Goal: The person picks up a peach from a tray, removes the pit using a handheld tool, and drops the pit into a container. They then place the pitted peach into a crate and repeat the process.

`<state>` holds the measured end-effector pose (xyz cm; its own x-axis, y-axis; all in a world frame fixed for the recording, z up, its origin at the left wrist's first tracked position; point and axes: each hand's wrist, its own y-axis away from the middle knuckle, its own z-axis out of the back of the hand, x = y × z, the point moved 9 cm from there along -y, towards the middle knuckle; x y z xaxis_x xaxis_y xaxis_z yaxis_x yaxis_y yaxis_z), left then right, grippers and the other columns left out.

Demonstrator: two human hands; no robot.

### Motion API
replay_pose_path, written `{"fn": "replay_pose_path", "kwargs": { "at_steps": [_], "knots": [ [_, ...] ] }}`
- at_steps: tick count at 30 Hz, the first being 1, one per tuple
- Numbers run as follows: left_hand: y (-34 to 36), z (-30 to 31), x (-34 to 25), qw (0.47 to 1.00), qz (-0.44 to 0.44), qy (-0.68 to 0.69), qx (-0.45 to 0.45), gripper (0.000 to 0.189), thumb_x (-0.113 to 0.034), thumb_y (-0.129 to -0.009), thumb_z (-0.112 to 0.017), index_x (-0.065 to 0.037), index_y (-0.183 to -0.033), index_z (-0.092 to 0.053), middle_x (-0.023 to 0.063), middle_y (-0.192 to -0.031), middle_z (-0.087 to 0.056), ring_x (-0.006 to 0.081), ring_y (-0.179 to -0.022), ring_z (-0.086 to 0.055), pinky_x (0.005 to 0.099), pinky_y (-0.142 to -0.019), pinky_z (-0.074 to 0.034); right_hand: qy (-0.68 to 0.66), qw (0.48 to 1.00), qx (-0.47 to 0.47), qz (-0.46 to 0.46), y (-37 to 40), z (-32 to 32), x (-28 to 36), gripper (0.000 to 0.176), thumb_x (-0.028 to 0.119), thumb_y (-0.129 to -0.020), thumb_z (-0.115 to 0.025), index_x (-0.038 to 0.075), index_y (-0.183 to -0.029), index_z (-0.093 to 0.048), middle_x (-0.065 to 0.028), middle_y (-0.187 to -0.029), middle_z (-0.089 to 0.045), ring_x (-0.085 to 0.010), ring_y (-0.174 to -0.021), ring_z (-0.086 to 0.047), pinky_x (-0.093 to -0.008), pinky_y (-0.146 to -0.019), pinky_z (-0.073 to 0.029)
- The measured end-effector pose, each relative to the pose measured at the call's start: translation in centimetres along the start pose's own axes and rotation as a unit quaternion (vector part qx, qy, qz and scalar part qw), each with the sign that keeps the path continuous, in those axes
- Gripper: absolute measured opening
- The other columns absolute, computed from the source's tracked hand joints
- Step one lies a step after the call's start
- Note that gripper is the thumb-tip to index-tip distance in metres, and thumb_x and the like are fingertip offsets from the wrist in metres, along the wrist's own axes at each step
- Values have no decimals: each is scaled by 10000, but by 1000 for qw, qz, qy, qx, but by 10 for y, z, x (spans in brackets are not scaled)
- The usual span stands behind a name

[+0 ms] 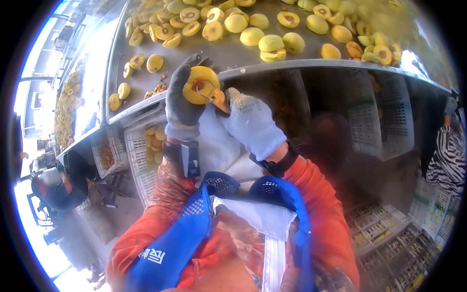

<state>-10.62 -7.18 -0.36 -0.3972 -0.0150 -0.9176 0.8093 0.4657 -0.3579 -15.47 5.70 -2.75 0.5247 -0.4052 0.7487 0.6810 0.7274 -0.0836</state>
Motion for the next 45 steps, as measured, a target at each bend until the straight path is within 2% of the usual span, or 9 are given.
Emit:
{"fn": "replay_pose_path", "kwargs": {
  "at_steps": [9, 21, 27, 30, 32, 37, 40, 43, 45],
  "knots": [
    [10, -30, -35, 966, -45, -228, -112, 260, -60, -880, -610, -7, -1135, -596, 110, -1082, -638, 191, -967, -618, 287, -823, -504, -199, 971, 84, -101, 19, -31, -15, 302, 226, -803, -678, 34, -1018, -589, -140, -808, -653, -290, -723, -646, -371, -653, -506],
    [8, -49, -5, 977, 147, -118, -102, 202, -87, -902, -602, 8, -1071, -659, 81, -1026, -660, 146, -923, -603, 266, -781, -484, -726, 563, 316, -238, 60, -36, 8, 197, 134, -770, -675, -11, -853, -572, -37, -504, -472, -135, -359, -442, -269, -350, -352],
    [13, 5, -26, 926, -60, -369, -50, 349, -72, -783, -684, -10, -1120, -619, 112, -1024, -667, 241, -930, -637, 329, -837, -501, -784, 512, 303, -179, 58, -17, 9, 195, 63, -732, -663, -23, -878, -568, -46, -538, -488, -142, -382, -455, -253, -365, -368],
    [38, 57, -71, 822, -7, -570, 9, 408, -100, -751, -745, -8, -1129, -622, 112, -1028, -670, 217, -956, -641, 331, -831, -521, -532, 782, 268, -185, 53, -24, -62, 275, 153, -738, -681, -7, -942, -588, -80, -624, -561, -177, -478, -535, -276, -446, -421],
    [94, 187, -19, 920, 310, -173, -165, 371, -114, -833, -710, -39, -1184, -614, 103, -1103, -646, 180, -987, -616, 303, -866, -506, -54, 992, 101, -48, 45, -19, -104, 352, 294, -776, -651, 34, -1008, -605, -177, -866, -660, -334, -789, -636, -399, -688, -491],
    [20, 246, -50, 724, 262, -635, -66, 479, -198, -854, -687, -25, -1271, -529, 183, -1259, -574, 243, -1082, -603, 293, -860, -500, 3, 970, 173, -170, 48, -40, -130, 374, 334, -781, -641, 51, -1023, -609, -218, -963, -639, -389, -914, -601, -449, -800, -471],
    [-63, 262, 15, 806, 184, -556, -85, 562, -349, -852, -667, -71, -1311, -502, 190, -1277, -553, 332, -1103, -587, 360, -888, -474, -2, 968, 168, -186, 32, -38, -119, 399, 363, -765, -671, 68, -1027, -605, -218, -924, -642, -389, -884, -611, -451, -785, -483],
    [-127, 230, 65, 675, 34, -737, 34, 606, -358, -802, -711, -76, -1299, -510, 179, -1283, -542, 348, -1152, -542, 387, -943, -449, 7, 965, 181, -191, 31, -41, -120, 399, 355, -761, -691, 73, -1031, -606, -215, -911, -644, -388, -874, -614, -448, -768, -486],
    [-126, 256, 108, 690, 135, -708, 71, 651, -330, -761, -747, -62, -1302, -503, 185, -1263, -543, 325, -1184, -521, 380, -972, -439, -26, 965, 193, -177, 33, -40, -115, 479, 305, -743, -722, 62, -1132, -581, -198, -941, -656, -392, -867, -624, -453, -762, -502]
  ]
}}
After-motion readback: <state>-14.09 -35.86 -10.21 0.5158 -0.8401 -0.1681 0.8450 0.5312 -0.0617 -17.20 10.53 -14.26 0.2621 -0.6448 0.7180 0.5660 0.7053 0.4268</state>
